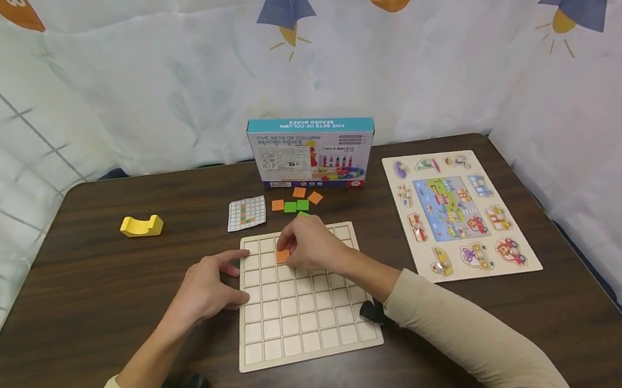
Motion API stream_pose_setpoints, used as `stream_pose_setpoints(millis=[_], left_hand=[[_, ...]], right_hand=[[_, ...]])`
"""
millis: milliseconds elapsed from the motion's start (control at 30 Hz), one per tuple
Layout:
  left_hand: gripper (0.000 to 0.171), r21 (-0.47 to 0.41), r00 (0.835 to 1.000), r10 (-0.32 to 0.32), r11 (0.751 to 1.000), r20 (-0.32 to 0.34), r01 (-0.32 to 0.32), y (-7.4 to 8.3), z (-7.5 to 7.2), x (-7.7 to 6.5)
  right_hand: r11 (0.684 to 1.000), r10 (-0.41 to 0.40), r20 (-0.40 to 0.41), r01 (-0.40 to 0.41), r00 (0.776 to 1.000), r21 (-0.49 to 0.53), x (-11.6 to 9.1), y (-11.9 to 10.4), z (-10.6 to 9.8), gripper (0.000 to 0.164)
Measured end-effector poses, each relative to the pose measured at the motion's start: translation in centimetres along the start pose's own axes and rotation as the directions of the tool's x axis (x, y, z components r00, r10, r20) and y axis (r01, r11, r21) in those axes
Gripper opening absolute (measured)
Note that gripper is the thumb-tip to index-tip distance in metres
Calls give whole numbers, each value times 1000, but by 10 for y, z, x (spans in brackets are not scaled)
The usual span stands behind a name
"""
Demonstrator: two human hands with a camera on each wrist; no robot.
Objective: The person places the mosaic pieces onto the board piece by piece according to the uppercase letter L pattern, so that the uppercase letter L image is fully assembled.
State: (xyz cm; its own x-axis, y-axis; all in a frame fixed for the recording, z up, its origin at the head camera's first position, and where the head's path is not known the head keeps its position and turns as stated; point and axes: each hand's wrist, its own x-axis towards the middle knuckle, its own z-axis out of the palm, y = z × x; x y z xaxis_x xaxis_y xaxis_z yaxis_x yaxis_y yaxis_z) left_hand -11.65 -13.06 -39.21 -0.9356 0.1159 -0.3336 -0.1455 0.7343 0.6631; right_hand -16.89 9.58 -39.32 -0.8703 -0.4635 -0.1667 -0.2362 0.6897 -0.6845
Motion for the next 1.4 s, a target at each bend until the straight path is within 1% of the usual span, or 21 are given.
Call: stream_pose_setpoints(millis=[300, 667, 900, 1167, 1400], left_hand=[[77, 2, 1000, 10, 1000, 0, -10, 0, -1, 0], [77, -3, 1000, 3, 1000, -1, -3, -1, 1, 0], [78, 9, 1000, -4, 1000, -4, 4, -1, 1, 1], [79, 17, 1000, -11, 1000, 0, 11, 0, 2, 1], [79, 21, 1000, 4, 1000, -14, -4, -1, 1, 1]], right_hand=[[1000, 20, 8, -20, 1000, -16, 1, -1, -1, 20], [999, -17, 8, 17, 1000, -34, 1, 1, -2, 20], [1000, -13, -5, 13, 1000, -29, 0, 4, -9, 23], [999, 2, -31, -3, 1000, -35, 2, 11, -18, 21], [1000, 14, -50, -15, 999, -15, 4, 18, -31, 24]])
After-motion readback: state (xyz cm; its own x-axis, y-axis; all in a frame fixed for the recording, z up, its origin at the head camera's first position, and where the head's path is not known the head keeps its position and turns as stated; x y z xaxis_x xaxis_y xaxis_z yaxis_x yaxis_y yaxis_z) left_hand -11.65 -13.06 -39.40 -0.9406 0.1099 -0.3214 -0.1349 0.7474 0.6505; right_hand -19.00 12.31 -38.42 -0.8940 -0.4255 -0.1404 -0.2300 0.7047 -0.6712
